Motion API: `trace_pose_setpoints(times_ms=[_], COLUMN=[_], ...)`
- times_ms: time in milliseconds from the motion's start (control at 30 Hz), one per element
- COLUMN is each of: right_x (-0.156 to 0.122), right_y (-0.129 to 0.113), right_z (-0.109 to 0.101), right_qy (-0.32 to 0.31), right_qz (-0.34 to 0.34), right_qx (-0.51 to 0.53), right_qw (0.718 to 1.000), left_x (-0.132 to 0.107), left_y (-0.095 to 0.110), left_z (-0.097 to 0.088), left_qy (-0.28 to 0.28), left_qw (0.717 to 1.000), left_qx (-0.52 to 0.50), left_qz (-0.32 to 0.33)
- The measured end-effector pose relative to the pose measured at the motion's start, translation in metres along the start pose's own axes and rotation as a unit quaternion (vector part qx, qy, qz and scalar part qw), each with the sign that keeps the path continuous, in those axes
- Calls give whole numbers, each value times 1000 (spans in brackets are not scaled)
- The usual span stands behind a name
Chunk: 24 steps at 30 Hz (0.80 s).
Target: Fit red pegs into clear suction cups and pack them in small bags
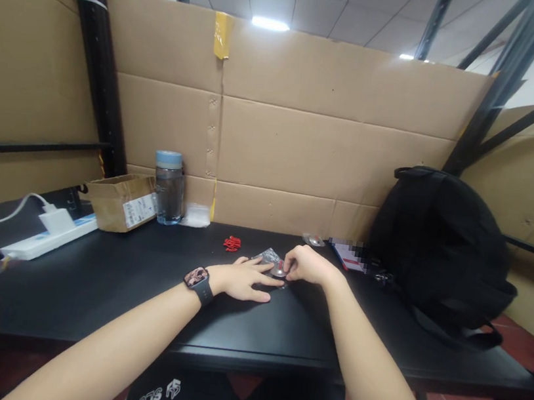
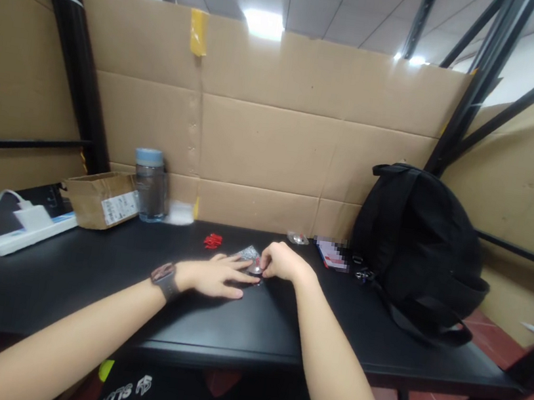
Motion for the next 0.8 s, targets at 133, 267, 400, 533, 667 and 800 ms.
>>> trace_pose_setpoints(times_ms=[133, 267, 400, 533, 667, 800], right_x=[3, 11, 20, 28, 29, 22], right_y=[-3, -5, -8, -8, -3, 9], right_z=[3, 9, 18, 27, 25, 12], right_qy=[24, 102, 177, 220, 180, 119], right_qz=[-11, 7, 50, 61, -5, -70], right_qx=[-10, -67, -104, -129, -67, 63], right_qw=[1000, 993, 977, 965, 981, 988], left_x=[0, -1, -2, -4, -3, 0], left_y=[-1, -1, 0, -2, -9, -16], left_z=[1, 0, -2, -5, -12, -15], left_qy=[10, 13, 4, -2, 62, 186], left_qw=[1000, 1000, 1000, 1000, 998, 981], left_qx=[-4, -10, -13, -11, 0, -17], left_qz=[10, -4, -15, -13, 21, 57])
Point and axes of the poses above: each hand's wrist, its own x-axis towards the middle knuckle, its own z-axis out of the palm, y = z × x, the point moved 2 cm from there along x, towards the middle knuckle, and after that the axes turned 3 degrees about z, right-handed, at the moved point
